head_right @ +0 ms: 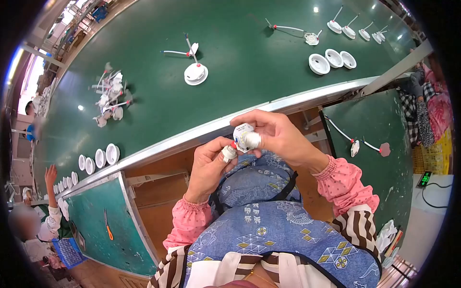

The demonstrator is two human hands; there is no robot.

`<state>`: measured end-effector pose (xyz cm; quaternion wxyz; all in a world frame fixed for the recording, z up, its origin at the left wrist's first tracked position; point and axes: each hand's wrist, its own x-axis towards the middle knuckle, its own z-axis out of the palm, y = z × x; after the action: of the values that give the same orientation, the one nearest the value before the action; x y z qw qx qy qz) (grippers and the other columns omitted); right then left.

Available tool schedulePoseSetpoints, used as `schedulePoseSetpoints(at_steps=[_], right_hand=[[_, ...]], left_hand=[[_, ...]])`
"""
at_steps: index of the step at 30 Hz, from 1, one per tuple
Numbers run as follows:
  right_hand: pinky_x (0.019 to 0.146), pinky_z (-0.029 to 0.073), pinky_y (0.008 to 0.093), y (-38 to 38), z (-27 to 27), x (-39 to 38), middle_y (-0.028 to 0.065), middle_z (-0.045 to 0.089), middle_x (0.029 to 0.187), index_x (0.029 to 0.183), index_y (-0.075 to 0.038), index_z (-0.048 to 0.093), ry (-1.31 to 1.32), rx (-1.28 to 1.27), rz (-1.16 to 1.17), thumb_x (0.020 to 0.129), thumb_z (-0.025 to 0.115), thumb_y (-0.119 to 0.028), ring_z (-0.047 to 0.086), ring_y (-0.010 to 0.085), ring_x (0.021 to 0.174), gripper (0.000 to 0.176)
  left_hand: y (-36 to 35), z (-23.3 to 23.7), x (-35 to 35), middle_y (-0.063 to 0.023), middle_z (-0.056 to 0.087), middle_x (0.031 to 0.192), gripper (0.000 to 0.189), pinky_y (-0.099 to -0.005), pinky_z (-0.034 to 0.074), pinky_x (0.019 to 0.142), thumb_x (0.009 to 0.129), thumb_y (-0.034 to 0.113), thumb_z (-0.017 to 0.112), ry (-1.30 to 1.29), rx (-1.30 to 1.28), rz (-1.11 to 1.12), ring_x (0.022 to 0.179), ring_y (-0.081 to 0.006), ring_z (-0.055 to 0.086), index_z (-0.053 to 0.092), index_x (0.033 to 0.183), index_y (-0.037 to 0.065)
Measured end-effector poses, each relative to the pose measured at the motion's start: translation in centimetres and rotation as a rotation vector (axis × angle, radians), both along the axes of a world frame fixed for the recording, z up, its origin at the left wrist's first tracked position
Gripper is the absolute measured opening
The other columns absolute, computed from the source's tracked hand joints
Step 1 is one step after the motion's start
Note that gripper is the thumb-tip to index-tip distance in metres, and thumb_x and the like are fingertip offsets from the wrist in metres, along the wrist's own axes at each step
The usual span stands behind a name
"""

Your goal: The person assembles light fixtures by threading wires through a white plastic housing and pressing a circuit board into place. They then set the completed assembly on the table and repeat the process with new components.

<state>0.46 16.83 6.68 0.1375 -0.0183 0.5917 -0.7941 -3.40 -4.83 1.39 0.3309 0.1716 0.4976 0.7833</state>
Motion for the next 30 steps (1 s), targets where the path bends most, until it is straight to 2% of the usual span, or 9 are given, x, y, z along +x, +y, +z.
schedulePoseSetpoints(at_steps=[3,6,7,9,12,18,24,28,30], right_hand=[[0.056,0.049,0.0205,-0.9,-1.2,0.6,0.0080,0.068,0.093,0.119,0.005,0.061,-0.129,-0.122,-0.035,0.096,0.069,-0.014,0.064,0.0103,0.073,0.031],[0.051,0.047,0.0218,-0.8,-2.3,1.1,0.0113,0.069,0.091,0.107,0.005,0.061,-0.278,-0.289,0.018,0.096,0.066,-0.010,0.065,0.0132,0.068,0.019],[0.050,0.046,0.0217,-1.0,-3.0,1.3,0.0115,0.069,0.091,0.107,0.005,0.062,-0.284,-0.327,0.012,0.096,0.067,-0.010,0.065,0.0136,0.067,0.019],[0.048,0.043,0.0216,-1.3,-4.2,1.7,0.0117,0.069,0.089,0.106,0.004,0.062,-0.290,-0.393,-0.005,0.096,0.067,-0.010,0.064,0.0143,0.064,0.019],[0.047,0.042,0.0223,-1.6,-3.7,2.0,0.0100,0.066,0.081,0.103,0.003,0.061,-0.294,-0.376,-0.007,0.096,0.067,-0.011,0.062,0.0154,0.061,0.018],[0.045,0.041,0.0231,-0.6,-3.5,1.5,0.0102,0.064,0.078,0.104,0.004,0.060,-0.195,-0.412,-0.088,0.094,0.070,-0.011,0.060,0.0160,0.059,0.021],[0.045,0.043,0.0243,-0.8,-3.8,0.1,0.0126,0.065,0.077,0.102,0.004,0.059,-0.200,-0.378,-0.008,0.091,0.072,-0.010,0.057,0.0154,0.054,0.022],[0.048,0.050,0.0241,-1.6,-4.7,-1.0,0.0106,0.064,0.077,0.102,0.003,0.059,-0.181,-0.328,0.043,0.090,0.073,-0.009,0.060,0.0140,0.057,0.023],[0.048,0.047,0.0227,-2.3,-5.1,-1.9,0.0089,0.062,0.079,0.104,0.003,0.058,-0.134,-0.400,-0.102,0.089,0.073,-0.008,0.059,0.0142,0.060,0.024]], left_hand=[[-0.8,-0.3,0.6,-0.0033,0.066,0.087,0.019,-0.0202,0.039,0.058,0.103,0.014,0.061,-0.064,0.022,-0.035,0.069,-0.0070,0.054,0.067,0.111,-0.001],[-0.6,0.3,1.3,-0.0042,0.065,0.081,0.016,-0.0241,0.045,0.060,0.097,0.000,0.054,0.380,-0.289,0.078,0.070,-0.0089,0.059,0.069,0.103,0.001],[-0.4,-0.7,0.9,-0.0103,0.063,0.080,0.018,-0.0315,0.048,0.063,0.091,-0.006,0.054,0.637,-0.293,0.133,0.068,-0.0212,0.063,0.067,0.102,0.001],[-0.5,-1.0,0.6,-0.0141,0.063,0.083,0.016,-0.0356,0.049,0.064,0.089,-0.004,0.058,0.802,-0.284,0.178,0.070,-0.0301,0.064,0.066,0.102,0.000],[-1.2,-0.4,1.3,-0.0138,0.066,0.085,0.014,-0.0329,0.050,0.067,0.091,-0.001,0.059,0.618,-0.261,0.074,0.072,-0.0287,0.064,0.067,0.103,-0.001],[-4.8,-1.0,2.2,-0.0153,0.066,0.088,0.015,-0.0369,0.052,0.068,0.090,-0.001,0.062,0.854,-0.538,0.298,0.078,-0.0341,0.066,0.066,0.105,-0.001],[-7.6,-1.7,4.2,-0.0125,0.065,0.085,0.026,-0.0379,0.054,0.067,0.081,-0.005,0.064,1.130,-0.637,0.205,0.077,-0.0285,0.067,0.065,0.107,-0.001],[-9.6,-0.5,4.9,-0.0111,0.067,0.085,0.029,-0.0365,0.055,0.065,0.079,-0.005,0.063,1.233,-0.647,0.378,0.075,-0.0252,0.067,0.066,0.108,0.001],[-12.3,0.0,3.7,-0.0107,0.069,0.088,0.032,-0.0387,0.056,0.070,0.079,-0.002,0.065,1.239,-0.836,0.342,0.079,-0.0271,0.068,0.067,0.111,0.003]])
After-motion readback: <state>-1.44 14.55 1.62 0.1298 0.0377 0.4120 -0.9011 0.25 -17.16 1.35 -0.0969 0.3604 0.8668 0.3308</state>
